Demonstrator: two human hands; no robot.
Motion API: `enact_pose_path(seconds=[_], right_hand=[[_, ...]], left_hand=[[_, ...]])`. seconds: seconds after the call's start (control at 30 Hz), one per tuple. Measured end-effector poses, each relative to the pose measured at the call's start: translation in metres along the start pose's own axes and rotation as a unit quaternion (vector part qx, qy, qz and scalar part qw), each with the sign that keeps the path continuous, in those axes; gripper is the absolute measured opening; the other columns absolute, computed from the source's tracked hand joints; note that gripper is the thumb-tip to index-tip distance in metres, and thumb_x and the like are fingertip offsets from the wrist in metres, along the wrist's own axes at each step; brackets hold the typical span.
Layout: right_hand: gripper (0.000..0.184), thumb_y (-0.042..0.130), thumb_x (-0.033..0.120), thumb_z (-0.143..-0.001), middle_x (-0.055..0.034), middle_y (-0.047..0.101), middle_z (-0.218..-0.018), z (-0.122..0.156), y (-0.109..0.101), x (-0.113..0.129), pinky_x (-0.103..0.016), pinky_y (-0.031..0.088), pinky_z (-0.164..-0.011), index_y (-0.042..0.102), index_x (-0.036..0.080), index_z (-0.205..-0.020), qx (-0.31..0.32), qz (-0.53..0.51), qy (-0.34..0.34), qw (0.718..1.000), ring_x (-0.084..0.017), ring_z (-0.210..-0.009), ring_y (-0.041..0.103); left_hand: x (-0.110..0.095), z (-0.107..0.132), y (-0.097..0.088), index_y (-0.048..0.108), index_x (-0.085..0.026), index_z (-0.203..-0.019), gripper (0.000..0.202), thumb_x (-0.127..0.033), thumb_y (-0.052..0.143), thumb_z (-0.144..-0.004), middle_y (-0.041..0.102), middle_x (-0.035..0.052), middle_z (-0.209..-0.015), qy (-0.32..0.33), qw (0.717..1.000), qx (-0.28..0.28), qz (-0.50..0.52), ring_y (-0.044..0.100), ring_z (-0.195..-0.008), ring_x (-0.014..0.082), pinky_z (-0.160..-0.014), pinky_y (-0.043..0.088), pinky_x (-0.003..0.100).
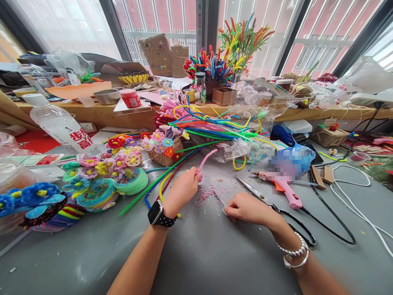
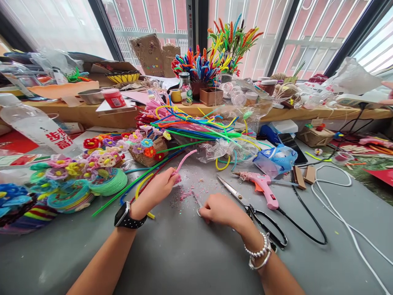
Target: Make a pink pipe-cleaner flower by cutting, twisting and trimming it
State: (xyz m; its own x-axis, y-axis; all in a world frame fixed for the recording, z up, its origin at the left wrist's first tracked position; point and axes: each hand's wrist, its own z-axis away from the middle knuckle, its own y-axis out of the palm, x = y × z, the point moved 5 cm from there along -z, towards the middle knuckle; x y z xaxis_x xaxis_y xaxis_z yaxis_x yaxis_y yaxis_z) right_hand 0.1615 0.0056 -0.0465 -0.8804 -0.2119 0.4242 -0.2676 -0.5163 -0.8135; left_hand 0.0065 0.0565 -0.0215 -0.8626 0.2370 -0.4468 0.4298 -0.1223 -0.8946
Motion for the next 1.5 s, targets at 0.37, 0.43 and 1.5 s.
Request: enact_pose_path(seconds=[0.37,0.43,1.5], right_hand=[[0.034,0.039,0.024,-0.074,-0.0072,0.064,-0.059,0.008,0.0,-0.008,-0.023,0.03,-0.049,0.068,0.015,-0.057,-0.007,0.076,0.083,0.994,-0.015,-0.052,0.054],[0.035,0.038,0.024,-0.074,-0.0066,0.064,-0.057,0.007,0.001,-0.003,-0.022,0.029,-0.048,0.068,0.015,-0.057,-0.006,0.07,0.06,0.996,-0.014,-0.051,0.053],[0.035,0.035,0.026,-0.078,-0.0124,0.066,-0.073,-0.003,-0.012,-0.011,-0.023,0.026,-0.045,0.067,0.013,-0.076,-0.093,0.119,0.173,0.973,-0.019,-0.064,0.06]], left_hand=[[0.002,0.001,0.003,0.04,-0.02,-0.073,0.018,-0.026,0.028,-0.084,0.055,0.0029,-0.072,0.012,1.0,-0.005,-0.026,0.051,-0.065,0.0159,-0.055,0.03,0.024],[0.002,0.001,0.003,0.041,-0.02,-0.073,0.018,-0.026,0.028,-0.085,0.056,0.0031,-0.072,0.011,0.999,-0.005,-0.033,0.051,-0.065,0.016,-0.055,0.03,0.024],[0.0,0.003,0.001,0.046,-0.018,-0.08,0.019,-0.025,0.029,-0.086,0.061,0.006,-0.08,-0.002,0.998,0.001,-0.062,0.056,-0.071,0.0179,-0.056,0.031,0.025]])
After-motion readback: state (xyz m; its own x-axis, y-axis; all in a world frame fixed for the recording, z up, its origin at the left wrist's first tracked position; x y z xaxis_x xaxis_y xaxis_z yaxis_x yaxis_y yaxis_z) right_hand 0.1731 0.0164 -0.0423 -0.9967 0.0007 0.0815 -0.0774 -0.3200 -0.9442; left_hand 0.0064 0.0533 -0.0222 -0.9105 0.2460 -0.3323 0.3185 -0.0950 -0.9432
